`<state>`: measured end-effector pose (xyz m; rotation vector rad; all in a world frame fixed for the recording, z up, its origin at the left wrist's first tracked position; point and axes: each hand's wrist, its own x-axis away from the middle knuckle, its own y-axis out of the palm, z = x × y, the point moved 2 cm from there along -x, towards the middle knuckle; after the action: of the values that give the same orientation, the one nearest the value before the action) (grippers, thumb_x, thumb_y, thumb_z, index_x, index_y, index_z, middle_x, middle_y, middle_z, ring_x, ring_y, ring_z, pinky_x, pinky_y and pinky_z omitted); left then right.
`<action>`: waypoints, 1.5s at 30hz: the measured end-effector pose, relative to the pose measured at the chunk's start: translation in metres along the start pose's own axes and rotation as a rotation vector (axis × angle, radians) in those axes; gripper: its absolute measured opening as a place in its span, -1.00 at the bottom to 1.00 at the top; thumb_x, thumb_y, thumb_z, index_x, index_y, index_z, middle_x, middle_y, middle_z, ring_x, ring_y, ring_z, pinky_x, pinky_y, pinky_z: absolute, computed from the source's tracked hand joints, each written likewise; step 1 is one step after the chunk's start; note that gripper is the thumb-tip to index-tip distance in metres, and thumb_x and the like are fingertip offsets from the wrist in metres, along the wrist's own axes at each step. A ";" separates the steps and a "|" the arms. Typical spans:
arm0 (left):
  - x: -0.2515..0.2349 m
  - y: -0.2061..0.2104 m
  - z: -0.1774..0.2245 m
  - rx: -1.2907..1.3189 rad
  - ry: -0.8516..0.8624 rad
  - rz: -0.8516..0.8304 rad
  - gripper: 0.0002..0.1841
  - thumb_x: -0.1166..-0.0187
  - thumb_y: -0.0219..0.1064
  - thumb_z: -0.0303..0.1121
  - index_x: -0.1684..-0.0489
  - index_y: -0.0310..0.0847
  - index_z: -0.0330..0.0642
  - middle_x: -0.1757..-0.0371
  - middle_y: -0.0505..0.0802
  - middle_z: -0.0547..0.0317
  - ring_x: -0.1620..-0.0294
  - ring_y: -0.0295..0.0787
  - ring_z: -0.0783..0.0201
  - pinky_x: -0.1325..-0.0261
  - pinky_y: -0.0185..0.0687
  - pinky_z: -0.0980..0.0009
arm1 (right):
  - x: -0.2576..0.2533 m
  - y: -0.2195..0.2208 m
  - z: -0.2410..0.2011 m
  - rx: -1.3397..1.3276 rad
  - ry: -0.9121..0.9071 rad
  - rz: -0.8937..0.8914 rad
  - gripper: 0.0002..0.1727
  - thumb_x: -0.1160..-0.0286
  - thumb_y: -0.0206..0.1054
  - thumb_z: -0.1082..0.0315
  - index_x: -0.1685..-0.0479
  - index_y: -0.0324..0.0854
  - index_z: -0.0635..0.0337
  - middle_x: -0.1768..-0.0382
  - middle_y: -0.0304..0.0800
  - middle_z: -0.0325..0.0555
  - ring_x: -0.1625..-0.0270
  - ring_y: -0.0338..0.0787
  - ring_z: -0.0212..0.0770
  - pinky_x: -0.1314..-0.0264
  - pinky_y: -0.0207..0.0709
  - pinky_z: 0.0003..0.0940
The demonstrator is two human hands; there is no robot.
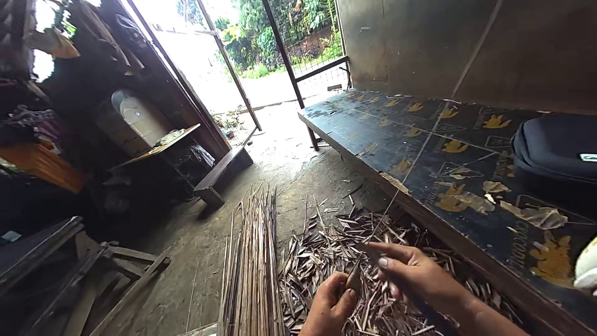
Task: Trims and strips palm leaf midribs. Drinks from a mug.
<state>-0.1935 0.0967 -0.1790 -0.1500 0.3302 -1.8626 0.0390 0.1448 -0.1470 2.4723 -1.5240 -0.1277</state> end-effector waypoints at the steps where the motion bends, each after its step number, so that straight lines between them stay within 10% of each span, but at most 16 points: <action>1: 0.001 0.000 0.000 -0.001 0.000 -0.009 -0.76 -0.65 0.27 -0.41 -0.16 0.65 -0.30 0.20 0.80 0.13 0.29 0.72 0.39 0.14 0.71 0.36 | 0.001 -0.002 -0.003 -0.015 0.001 0.029 -0.49 -0.61 0.18 0.37 -0.57 0.51 0.16 0.38 0.86 -0.02 0.64 0.73 -0.24 0.63 0.68 -0.34; 32: 0.002 -0.002 0.002 0.056 -0.005 -0.049 -0.69 -0.65 0.26 -0.50 -0.32 0.64 -0.33 0.07 0.86 0.05 0.31 0.81 0.30 0.19 0.82 0.28 | -0.001 -0.019 -0.013 -0.157 -0.102 0.168 -0.50 -0.62 0.12 0.40 -0.57 0.51 0.16 0.42 0.82 -0.10 0.68 0.68 -0.32 0.68 0.62 -0.43; 40: 0.002 0.003 0.011 -0.220 0.215 -0.058 -0.32 -0.63 0.32 0.03 -0.59 0.50 -0.32 -0.38 0.79 -0.05 -0.34 0.75 0.25 -0.49 0.61 0.18 | -0.005 -0.041 -0.022 -0.314 -0.200 0.386 -0.55 -0.74 -0.06 0.46 -0.53 0.49 0.19 0.44 0.81 -0.11 0.70 0.66 -0.38 0.74 0.55 -0.53; 45: -0.001 0.003 0.004 -0.304 0.244 -0.044 -0.46 -0.71 0.09 -0.24 -0.61 0.48 -0.34 -0.20 0.83 -0.13 -0.13 0.79 0.19 -0.30 0.67 0.14 | -0.002 -0.020 -0.014 -0.177 -0.139 0.212 -0.50 -0.66 0.04 0.42 -0.59 0.46 0.17 0.39 0.80 -0.14 0.65 0.68 -0.36 0.66 0.62 -0.46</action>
<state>-0.1890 0.0966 -0.1764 -0.1377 0.7849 -1.8679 0.0584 0.1573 -0.1385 2.1903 -1.7379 -0.3863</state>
